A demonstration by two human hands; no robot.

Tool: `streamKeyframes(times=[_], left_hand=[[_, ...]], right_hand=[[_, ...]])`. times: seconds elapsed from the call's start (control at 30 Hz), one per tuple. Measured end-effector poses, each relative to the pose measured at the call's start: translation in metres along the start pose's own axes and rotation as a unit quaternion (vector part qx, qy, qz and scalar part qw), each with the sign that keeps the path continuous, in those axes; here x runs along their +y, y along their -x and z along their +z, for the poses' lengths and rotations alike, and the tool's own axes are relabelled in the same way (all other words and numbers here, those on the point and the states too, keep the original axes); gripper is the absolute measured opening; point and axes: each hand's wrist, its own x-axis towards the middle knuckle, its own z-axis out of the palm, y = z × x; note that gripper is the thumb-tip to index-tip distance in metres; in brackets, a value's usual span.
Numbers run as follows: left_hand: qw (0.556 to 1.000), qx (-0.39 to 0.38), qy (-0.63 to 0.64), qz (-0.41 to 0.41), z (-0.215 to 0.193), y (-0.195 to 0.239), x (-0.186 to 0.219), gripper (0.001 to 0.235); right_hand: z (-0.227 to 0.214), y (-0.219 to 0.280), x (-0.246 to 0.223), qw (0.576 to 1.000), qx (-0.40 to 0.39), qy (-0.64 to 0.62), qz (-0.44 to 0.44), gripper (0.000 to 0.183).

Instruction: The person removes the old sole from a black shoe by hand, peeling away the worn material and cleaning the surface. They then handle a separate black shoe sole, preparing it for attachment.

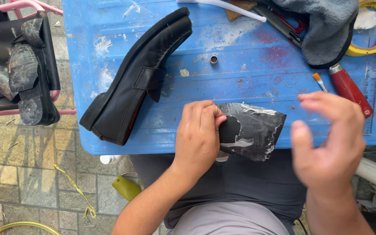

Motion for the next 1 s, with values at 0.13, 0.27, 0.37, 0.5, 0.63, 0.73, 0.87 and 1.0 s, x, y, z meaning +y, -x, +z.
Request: streamKeyframes(times=[0.13,0.27,0.37,0.5,0.63,0.73,0.87,1.0], left_hand=[[0.998,0.034,-0.048,-0.007,0.008,0.004,0.000,0.011],[0.998,0.027,-0.020,-0.059,0.008,0.001,-0.012,0.006],[0.995,0.029,0.022,-0.096,0.007,-0.003,-0.022,0.005],[0.989,0.020,0.076,-0.122,0.000,-0.009,-0.024,0.005],[0.953,-0.034,0.187,-0.236,-0.012,-0.014,-0.027,0.005],[0.966,-0.019,0.184,-0.179,-0.008,-0.013,-0.028,0.003],[0.992,0.053,0.109,-0.041,0.007,-0.012,-0.032,0.012],[0.990,0.078,0.095,0.075,0.013,-0.011,-0.036,0.020]], right_hand=[[0.029,-0.007,-0.019,0.961,-0.148,-0.121,-0.202,0.031],[0.051,-0.006,-0.019,0.963,-0.175,-0.049,-0.196,0.037],[0.055,0.001,-0.015,0.962,-0.187,-0.027,-0.198,0.040],[0.056,0.002,-0.014,0.961,-0.191,-0.020,-0.197,0.039],[0.056,-0.002,-0.016,0.963,-0.198,-0.032,-0.179,0.039],[0.055,-0.009,-0.022,0.967,-0.193,-0.060,-0.153,0.035],[0.061,-0.033,-0.027,0.973,-0.188,-0.097,-0.090,0.038],[0.074,-0.052,-0.026,0.964,-0.174,-0.088,-0.180,0.015]])
